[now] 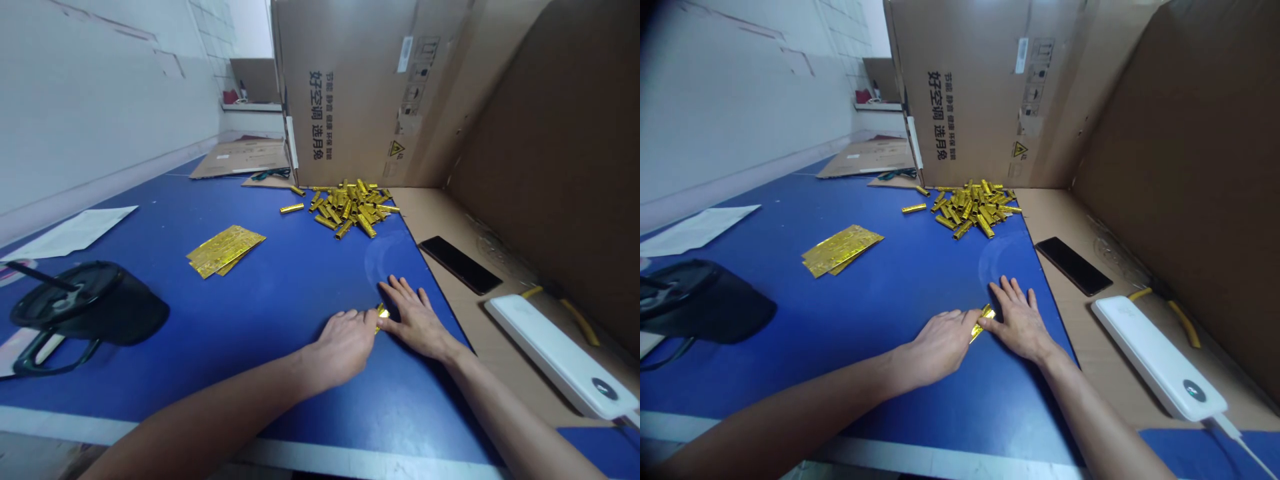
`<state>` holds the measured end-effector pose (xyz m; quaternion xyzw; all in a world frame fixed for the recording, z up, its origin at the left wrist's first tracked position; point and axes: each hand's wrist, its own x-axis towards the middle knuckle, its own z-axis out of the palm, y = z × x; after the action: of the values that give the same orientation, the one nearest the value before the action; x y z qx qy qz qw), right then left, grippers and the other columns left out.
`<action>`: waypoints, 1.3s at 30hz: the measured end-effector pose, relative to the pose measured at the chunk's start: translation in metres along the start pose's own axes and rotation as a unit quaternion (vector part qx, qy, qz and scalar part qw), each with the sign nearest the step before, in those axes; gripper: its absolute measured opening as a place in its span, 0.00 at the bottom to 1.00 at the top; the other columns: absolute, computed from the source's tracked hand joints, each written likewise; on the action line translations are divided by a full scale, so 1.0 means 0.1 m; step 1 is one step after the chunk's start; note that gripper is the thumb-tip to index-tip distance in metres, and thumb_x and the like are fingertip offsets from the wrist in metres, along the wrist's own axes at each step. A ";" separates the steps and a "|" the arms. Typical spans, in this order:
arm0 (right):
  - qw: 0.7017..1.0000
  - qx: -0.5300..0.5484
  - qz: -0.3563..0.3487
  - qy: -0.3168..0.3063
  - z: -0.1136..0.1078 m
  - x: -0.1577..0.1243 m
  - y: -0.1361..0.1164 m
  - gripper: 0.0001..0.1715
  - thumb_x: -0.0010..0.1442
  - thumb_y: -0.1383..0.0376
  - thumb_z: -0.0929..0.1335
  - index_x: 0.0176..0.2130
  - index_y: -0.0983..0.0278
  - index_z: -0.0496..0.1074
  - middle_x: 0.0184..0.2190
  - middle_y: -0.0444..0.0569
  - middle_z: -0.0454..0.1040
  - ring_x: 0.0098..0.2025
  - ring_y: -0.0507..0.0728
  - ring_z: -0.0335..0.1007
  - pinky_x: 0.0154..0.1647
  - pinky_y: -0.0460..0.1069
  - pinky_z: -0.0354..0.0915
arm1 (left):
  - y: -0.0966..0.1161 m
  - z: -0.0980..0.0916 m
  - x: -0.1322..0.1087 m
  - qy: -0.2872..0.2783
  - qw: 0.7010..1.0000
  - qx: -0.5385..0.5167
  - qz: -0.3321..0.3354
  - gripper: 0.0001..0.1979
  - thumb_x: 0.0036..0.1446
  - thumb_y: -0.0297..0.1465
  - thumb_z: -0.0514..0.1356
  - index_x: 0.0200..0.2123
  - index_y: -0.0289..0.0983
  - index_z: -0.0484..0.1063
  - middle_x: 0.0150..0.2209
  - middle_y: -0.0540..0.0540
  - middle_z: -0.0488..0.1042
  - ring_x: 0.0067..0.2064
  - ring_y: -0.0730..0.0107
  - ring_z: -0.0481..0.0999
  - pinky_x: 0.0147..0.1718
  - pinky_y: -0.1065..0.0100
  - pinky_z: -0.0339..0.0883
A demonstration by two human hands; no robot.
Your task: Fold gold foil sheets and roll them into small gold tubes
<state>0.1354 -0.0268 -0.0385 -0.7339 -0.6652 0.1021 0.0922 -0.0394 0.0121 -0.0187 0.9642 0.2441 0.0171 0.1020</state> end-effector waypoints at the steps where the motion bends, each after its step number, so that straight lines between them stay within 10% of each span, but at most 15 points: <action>1: 1.000 0.006 0.008 0.005 -0.01 0.01 0.02 0.41 0.53 0.46 0.58 0.60 0.62 0.48 0.62 0.55 0.43 0.62 0.63 0.30 0.57 0.65 0.35 | 0.00 0.00 0.00 0.000 1.000 0.005 0.005 0.20 0.48 0.20 0.50 0.46 0.33 0.56 0.35 0.42 0.69 0.38 0.61 0.70 0.34 0.64 0.62; 13: 0.989 0.014 -0.119 0.089 0.03 -0.05 0.10 0.16 0.58 0.60 0.61 0.46 0.53 0.69 0.60 0.51 0.49 0.62 0.63 0.37 0.55 0.65 0.44 | -0.08 -0.02 0.02 0.040 0.998 0.048 0.023 0.11 0.49 0.21 0.50 0.38 0.34 0.61 0.34 0.44 0.68 0.37 0.61 0.67 0.35 0.63 0.60; 30: 0.976 -0.097 -0.147 0.127 0.01 -0.12 -0.04 0.15 0.58 0.64 0.62 0.44 0.56 0.72 0.52 0.53 0.65 0.56 0.62 0.55 0.52 0.64 0.52 | -0.33 -0.16 0.01 0.028 0.991 0.110 0.069 0.08 0.52 0.22 0.49 0.35 0.36 0.64 0.35 0.44 0.65 0.38 0.63 0.65 0.35 0.64 0.58; 39: 0.977 -0.069 -0.145 0.138 0.02 -0.12 -0.03 0.14 0.58 0.64 0.62 0.43 0.57 0.72 0.51 0.53 0.66 0.55 0.62 0.56 0.52 0.63 0.54 | -0.30 -0.10 0.02 0.048 0.999 0.011 -0.010 0.06 0.55 0.32 0.51 0.34 0.36 0.64 0.35 0.45 0.65 0.38 0.66 0.64 0.36 0.66 0.60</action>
<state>0.1306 -0.0388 -0.0395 -0.6409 -0.7511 -0.0613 0.1461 -0.0527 0.0409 -0.0148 0.9608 0.2587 0.0593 0.0802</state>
